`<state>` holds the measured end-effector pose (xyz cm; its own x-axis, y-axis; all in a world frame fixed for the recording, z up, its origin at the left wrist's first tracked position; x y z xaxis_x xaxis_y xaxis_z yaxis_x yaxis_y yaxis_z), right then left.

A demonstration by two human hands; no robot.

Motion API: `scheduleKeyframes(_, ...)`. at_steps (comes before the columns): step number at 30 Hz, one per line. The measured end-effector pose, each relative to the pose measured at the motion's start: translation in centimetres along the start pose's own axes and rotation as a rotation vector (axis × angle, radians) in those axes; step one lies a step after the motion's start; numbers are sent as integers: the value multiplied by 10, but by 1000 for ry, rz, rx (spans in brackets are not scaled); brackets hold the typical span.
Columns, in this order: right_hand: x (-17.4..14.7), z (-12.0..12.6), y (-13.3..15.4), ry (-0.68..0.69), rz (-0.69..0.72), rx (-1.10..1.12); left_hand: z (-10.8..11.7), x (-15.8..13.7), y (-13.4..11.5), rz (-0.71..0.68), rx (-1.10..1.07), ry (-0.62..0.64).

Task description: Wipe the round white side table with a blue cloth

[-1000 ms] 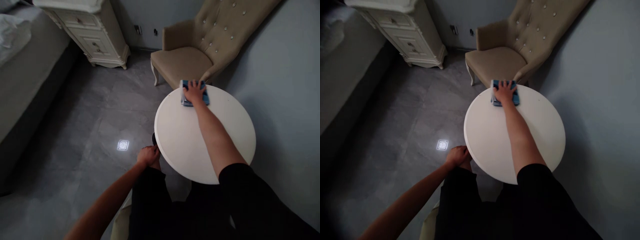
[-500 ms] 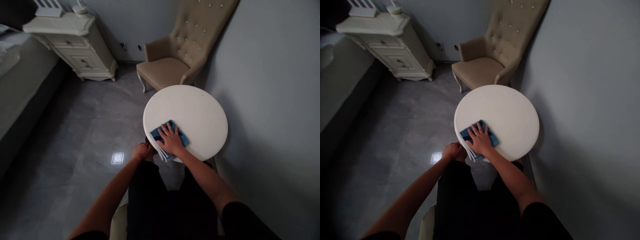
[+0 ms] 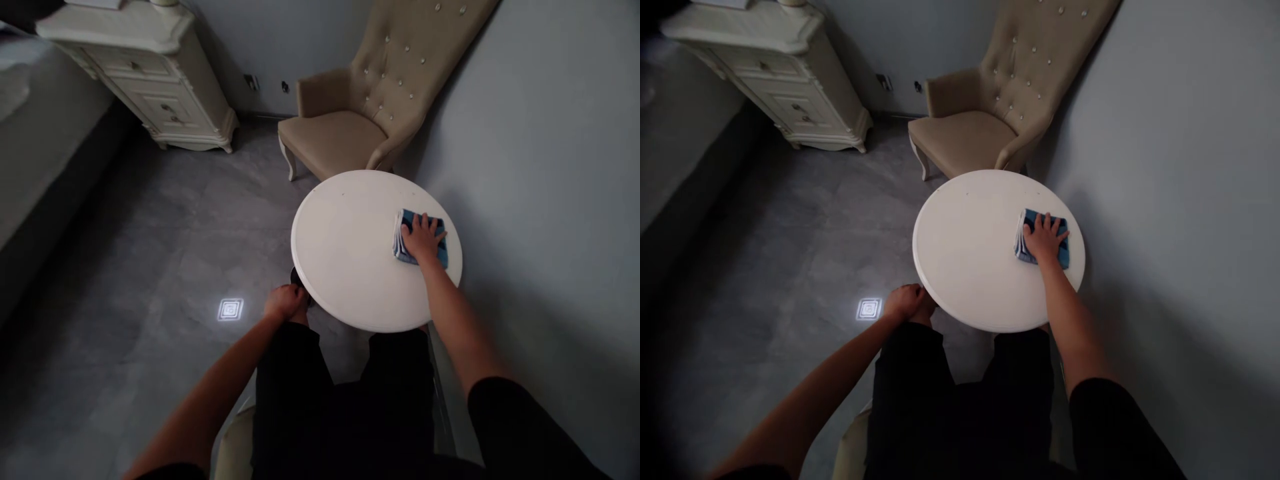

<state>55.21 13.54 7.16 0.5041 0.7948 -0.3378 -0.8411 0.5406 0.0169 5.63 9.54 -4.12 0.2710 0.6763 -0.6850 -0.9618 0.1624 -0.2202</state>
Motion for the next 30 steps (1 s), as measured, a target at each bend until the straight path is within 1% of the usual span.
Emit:
scheduleKeyframes(3, 34, 12, 61, -29, 30, 43, 2, 1, 2, 2, 9, -6)
scheduleKeyframes(5, 38, 15, 109, -31, 80, 55, 2, 3, 2, -3, 9, -6)
scheduleKeyframes(6, 35, 15, 133, -31, 117, 56, 2, 3, 2, -8, 9, -5)
scheduleKeyframes(8, 15, 11, 179, -28, 223, 51, 2, 4, 1, -8, 13, -5)
scheduleKeyframes(10, -20, 4, 218, -25, 364, 43, 2, 3, 0, 10, 18, -7)
scheduleKeyframes(12, -63, -7, 241, -15, 491, 38, 3, 0, -2, 27, 15, -9)
scheduleKeyframes(14, -108, -20, 245, -9, 583, 39, 4, -4, -6, 33, 4, -12)
scheduleKeyframes(16, -148, -32, 233, -15, 641, 39, 4, -10, -10, 29, -17, -14)
scheduleKeyframes(18, -179, -43, 209, -20, 660, 29, 2, -16, -11, 30, -41, -15)
scheduleKeyframes(20, -198, -54, 173, -21, 631, 14, -1, -21, -9, 37, -53, -12)
scheduleKeyframes(22, -202, -62, 131, -27, 566, 7, -4, -26, -4, 42, -62, -18)
scheduleKeyframes(24, -193, -65, 86, -32, 474, 10, -5, -29, 2, 42, -77, -35)
scheduleKeyframes(26, -171, -64, 42, -29, 364, 16, -6, -30, 9, 45, -94, -52)
scheduleKeyframes(28, -140, -57, 6, -29, 255, 31, -7, -29, 16, 51, -102, -48)
scheduleKeyframes(30, -101, -46, -20, -29, 148, 58, -7, -26, 20, 48, -99, -36)
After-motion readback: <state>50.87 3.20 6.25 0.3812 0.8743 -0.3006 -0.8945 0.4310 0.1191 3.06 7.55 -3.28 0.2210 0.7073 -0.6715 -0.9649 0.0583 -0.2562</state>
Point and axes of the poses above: each hand's wrist, its own x-axis towards the middle knuckle, its own z-axis out of the back of the hand, y = z × x, the point moved 9 cm from there along x, towards the middle knuckle, and after that the axes turned 12 degrees about y, right-handed, at the moved point
